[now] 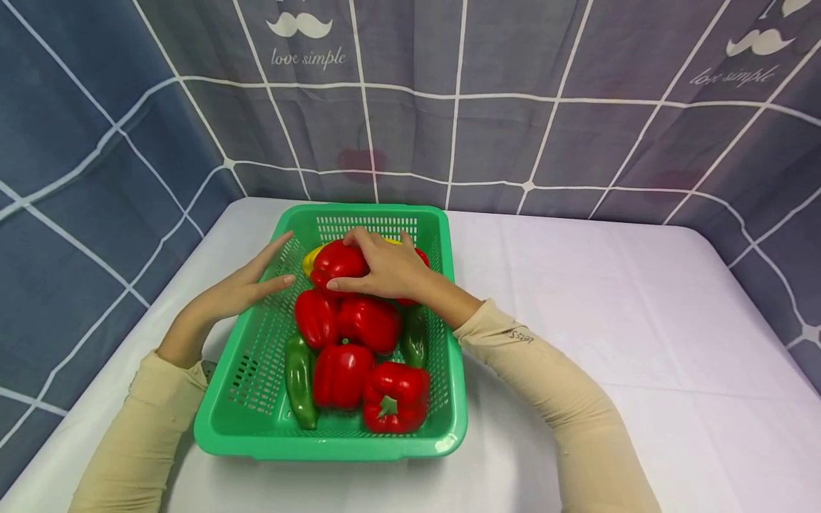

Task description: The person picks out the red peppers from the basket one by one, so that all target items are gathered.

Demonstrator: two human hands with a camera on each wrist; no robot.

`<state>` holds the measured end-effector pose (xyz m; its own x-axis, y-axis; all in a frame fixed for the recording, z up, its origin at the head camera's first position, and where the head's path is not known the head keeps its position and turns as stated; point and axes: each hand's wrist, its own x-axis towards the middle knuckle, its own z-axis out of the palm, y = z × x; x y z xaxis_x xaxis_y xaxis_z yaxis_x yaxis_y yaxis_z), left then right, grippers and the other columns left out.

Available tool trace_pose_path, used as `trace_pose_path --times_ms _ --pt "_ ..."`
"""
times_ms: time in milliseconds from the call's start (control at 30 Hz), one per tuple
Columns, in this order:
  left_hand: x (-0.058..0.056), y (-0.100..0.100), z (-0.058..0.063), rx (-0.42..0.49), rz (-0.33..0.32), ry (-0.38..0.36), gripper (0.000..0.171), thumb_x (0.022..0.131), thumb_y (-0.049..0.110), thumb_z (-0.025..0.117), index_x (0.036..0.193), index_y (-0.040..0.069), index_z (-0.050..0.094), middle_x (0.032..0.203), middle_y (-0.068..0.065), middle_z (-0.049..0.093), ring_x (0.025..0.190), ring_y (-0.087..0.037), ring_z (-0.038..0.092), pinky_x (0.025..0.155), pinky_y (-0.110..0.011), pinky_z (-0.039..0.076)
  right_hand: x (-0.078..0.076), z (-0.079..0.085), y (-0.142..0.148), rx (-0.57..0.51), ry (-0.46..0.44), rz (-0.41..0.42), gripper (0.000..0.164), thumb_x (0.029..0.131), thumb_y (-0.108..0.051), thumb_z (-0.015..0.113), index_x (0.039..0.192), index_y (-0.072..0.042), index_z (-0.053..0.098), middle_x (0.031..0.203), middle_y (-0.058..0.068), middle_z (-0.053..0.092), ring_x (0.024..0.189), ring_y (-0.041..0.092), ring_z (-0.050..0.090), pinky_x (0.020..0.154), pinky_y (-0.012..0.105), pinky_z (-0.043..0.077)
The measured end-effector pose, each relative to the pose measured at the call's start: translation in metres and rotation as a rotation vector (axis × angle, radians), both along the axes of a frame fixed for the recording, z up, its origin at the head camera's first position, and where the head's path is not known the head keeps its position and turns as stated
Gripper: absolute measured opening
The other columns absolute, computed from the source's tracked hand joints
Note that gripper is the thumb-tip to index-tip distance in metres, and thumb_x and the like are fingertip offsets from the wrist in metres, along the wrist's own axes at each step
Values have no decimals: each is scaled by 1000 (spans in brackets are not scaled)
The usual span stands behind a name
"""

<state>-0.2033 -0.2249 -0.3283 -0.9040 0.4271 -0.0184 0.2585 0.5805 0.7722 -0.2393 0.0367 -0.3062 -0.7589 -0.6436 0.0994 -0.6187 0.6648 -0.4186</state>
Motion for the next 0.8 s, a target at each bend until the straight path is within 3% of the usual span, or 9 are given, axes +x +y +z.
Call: trace_pose_path --times_ms 433,800 --pt "0 1 -1 -3 4 1 76 91 29 49 148 20 -1 154 -8 -2 140 -34 0 104 -64 6 0 -2 9 -194 -48 22 63 73 -43 69 121 -15 41 119 1 55 111 17 50 102 54 18" --pt "2 0 0 0 5 -1 75 92 29 48 148 21 -2 154 -7 -4 140 -34 -1 104 -64 6 2 0 16 -289 -102 73 63 71 -35 74 120 -15 41 121 2 53 113 19 47 106 52 14"
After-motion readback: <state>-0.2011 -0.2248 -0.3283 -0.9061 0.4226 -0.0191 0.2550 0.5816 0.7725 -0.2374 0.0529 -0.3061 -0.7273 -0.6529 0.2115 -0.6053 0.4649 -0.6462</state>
